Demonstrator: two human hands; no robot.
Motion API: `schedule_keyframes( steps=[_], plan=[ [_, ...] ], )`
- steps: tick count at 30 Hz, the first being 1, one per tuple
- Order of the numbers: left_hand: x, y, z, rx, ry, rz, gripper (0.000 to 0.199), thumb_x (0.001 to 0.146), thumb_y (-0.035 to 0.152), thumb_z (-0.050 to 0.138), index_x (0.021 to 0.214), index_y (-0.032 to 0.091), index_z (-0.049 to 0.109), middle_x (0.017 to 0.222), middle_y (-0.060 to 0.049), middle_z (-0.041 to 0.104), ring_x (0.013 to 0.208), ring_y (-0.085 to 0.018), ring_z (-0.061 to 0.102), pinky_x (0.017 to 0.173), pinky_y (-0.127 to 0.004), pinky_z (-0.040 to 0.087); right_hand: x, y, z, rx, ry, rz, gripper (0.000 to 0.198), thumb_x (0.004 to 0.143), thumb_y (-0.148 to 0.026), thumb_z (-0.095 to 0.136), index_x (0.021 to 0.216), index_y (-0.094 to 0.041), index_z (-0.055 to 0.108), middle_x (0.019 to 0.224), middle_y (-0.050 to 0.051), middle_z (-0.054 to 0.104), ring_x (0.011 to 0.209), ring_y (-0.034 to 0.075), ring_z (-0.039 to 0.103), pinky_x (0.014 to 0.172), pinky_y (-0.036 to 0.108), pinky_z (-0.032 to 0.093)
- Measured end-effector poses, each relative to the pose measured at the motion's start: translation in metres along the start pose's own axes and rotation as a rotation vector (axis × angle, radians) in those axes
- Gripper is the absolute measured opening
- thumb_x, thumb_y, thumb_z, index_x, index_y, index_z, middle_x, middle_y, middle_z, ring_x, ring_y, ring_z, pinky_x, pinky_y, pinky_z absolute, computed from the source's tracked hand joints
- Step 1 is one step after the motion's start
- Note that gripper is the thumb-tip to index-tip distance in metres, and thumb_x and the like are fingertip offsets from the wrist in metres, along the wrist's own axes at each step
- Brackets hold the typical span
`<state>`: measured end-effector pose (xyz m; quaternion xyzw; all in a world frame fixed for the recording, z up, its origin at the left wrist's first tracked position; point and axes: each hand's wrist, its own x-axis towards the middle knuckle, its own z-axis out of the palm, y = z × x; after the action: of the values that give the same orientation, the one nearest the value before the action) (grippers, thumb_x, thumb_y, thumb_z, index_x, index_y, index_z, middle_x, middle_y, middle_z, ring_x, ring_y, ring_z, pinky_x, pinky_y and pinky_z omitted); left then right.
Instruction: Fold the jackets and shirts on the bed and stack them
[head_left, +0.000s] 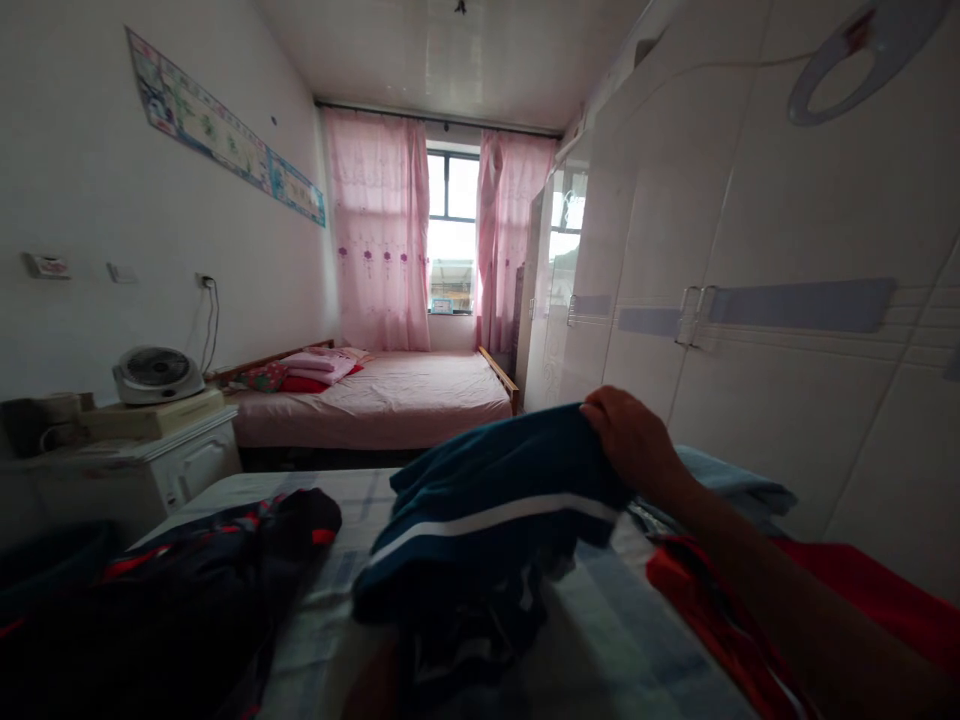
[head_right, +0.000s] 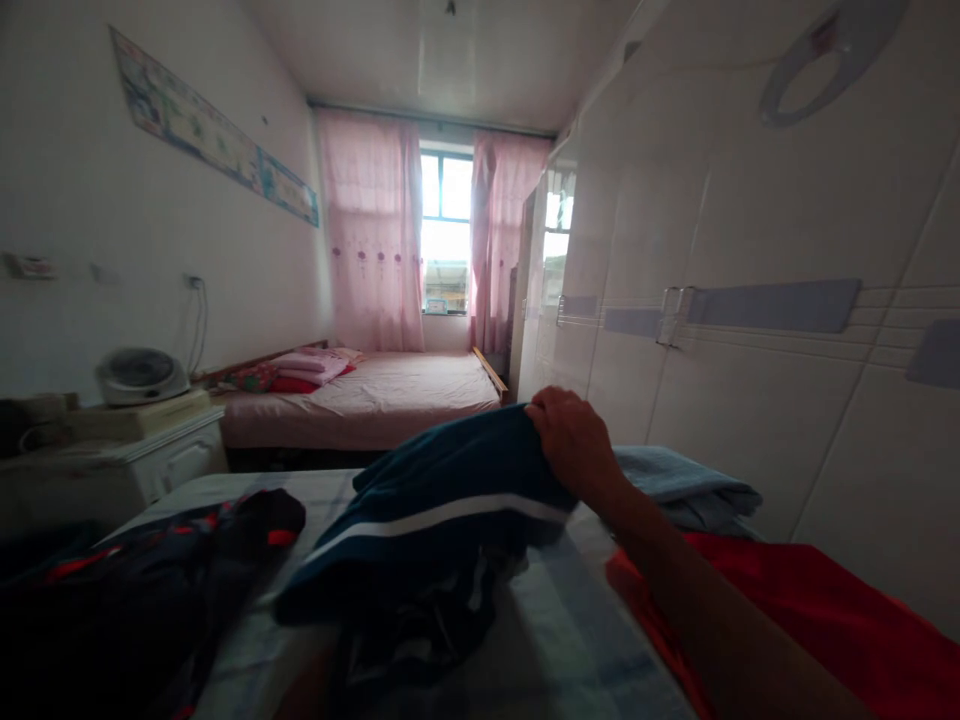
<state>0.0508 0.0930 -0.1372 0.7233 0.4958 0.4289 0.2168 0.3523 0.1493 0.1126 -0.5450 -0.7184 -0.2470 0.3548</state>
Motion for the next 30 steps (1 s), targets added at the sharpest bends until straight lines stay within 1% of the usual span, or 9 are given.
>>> schedule_keyframes(
  steps=[2, 5, 9, 12, 15, 20, 23, 25, 30],
  plan=[
    [-0.002, 0.012, -0.006, -0.112, -0.012, -0.087, 0.029, 0.076, 0.036, 0.055, 0.097, 0.023, 0.07, 0.097, -0.006, 0.072, 0.091, -0.026, 0.066, 0.077, -0.032, 0.054, -0.001, -0.011, 0.007, -0.004, 0.107, 0.039, 0.022, 0.091, -0.034, 0.034, 0.083, -0.021, 0.05, 0.081, 0.006, 0.059, 0.077, 0.021, 0.053, 0.072, 0.032, 0.039],
    [-0.002, 0.028, -0.015, -0.184, -0.014, -0.117, 0.027, 0.074, 0.032, 0.056, 0.094, 0.021, 0.07, 0.098, -0.008, 0.071, 0.094, -0.027, 0.065, 0.081, -0.034, 0.052, -0.007, -0.021, 0.013, 0.034, 0.077, -0.02, 0.02, 0.09, -0.031, 0.036, 0.079, -0.022, 0.049, 0.077, 0.005, 0.057, 0.075, 0.02, 0.051, 0.072, 0.033, 0.038],
    [0.001, 0.03, -0.023, -0.183, 0.183, -0.205, 0.022, 0.074, 0.031, 0.052, 0.087, 0.02, 0.067, 0.093, -0.007, 0.069, 0.088, -0.025, 0.065, 0.073, -0.033, 0.053, -0.018, -0.023, 0.013, 0.154, 0.18, 0.148, 0.016, 0.088, -0.033, 0.039, 0.082, -0.022, 0.048, 0.076, 0.003, 0.054, 0.072, 0.02, 0.05, 0.069, 0.033, 0.038],
    [0.003, 0.029, -0.031, -0.157, 0.401, -0.316, 0.024, 0.076, 0.03, 0.048, 0.093, 0.017, 0.059, 0.084, -0.006, 0.065, 0.079, -0.023, 0.064, 0.066, -0.032, 0.053, -0.025, -0.028, 0.003, 0.257, 0.117, 0.06, 0.014, 0.088, -0.034, 0.042, 0.08, -0.022, 0.047, 0.076, 0.002, 0.053, 0.071, 0.018, 0.05, 0.068, 0.032, 0.038],
    [0.011, 0.05, -0.046, -0.069, 0.525, -0.189, 0.034, 0.082, 0.031, 0.046, 0.113, 0.018, 0.051, 0.108, -0.009, 0.058, 0.097, -0.022, 0.059, 0.08, -0.035, 0.05, -0.033, -0.041, -0.014, 0.354, 0.129, 0.027, 0.013, 0.088, -0.032, 0.042, 0.08, -0.023, 0.046, 0.073, 0.0, 0.051, 0.067, 0.016, 0.049, 0.063, 0.03, 0.037],
    [0.044, 0.121, -0.063, 0.289, 0.305, 0.224, 0.047, 0.084, 0.043, 0.052, 0.125, 0.021, 0.044, 0.126, -0.009, 0.05, 0.121, -0.025, 0.044, 0.1, -0.04, 0.036, -0.049, -0.075, -0.043, 0.501, 0.13, -0.127, 0.01, 0.09, -0.027, 0.041, 0.083, -0.022, 0.047, 0.077, 0.0, 0.052, 0.069, 0.015, 0.05, 0.064, 0.029, 0.039],
    [0.068, 0.147, -0.059, 0.527, 0.016, 0.268, 0.027, 0.087, 0.042, 0.047, 0.098, 0.02, 0.059, 0.094, -0.005, 0.063, 0.093, -0.022, 0.059, 0.081, -0.032, 0.045, -0.055, -0.084, -0.048, 0.545, 0.128, -0.155, 0.01, 0.089, -0.025, 0.043, 0.081, -0.022, 0.047, 0.078, 0.0, 0.053, 0.073, 0.015, 0.051, 0.068, 0.03, 0.04],
    [0.086, 0.156, -0.06, 0.647, -0.057, 0.237, 0.025, 0.088, 0.039, 0.044, 0.086, 0.021, 0.061, 0.082, -0.003, 0.064, 0.075, -0.02, 0.061, 0.066, -0.028, 0.043, -0.057, -0.076, -0.045, 0.523, 0.142, -0.144, 0.01, 0.088, -0.027, 0.046, 0.08, -0.022, 0.049, 0.078, 0.0, 0.054, 0.075, 0.016, 0.052, 0.072, 0.031, 0.041],
    [0.14, 0.186, -0.108, 0.725, 0.298, 0.143, 0.035, 0.092, 0.034, 0.029, 0.095, 0.015, 0.059, 0.087, -0.01, 0.063, 0.083, -0.024, 0.057, 0.073, -0.036, 0.04, -0.079, -0.016, -0.006, 0.425, 0.369, 0.264, 0.014, 0.089, -0.03, 0.042, 0.09, -0.021, 0.052, 0.084, 0.003, 0.057, 0.08, 0.018, 0.053, 0.078, 0.034, 0.042]
  ],
)
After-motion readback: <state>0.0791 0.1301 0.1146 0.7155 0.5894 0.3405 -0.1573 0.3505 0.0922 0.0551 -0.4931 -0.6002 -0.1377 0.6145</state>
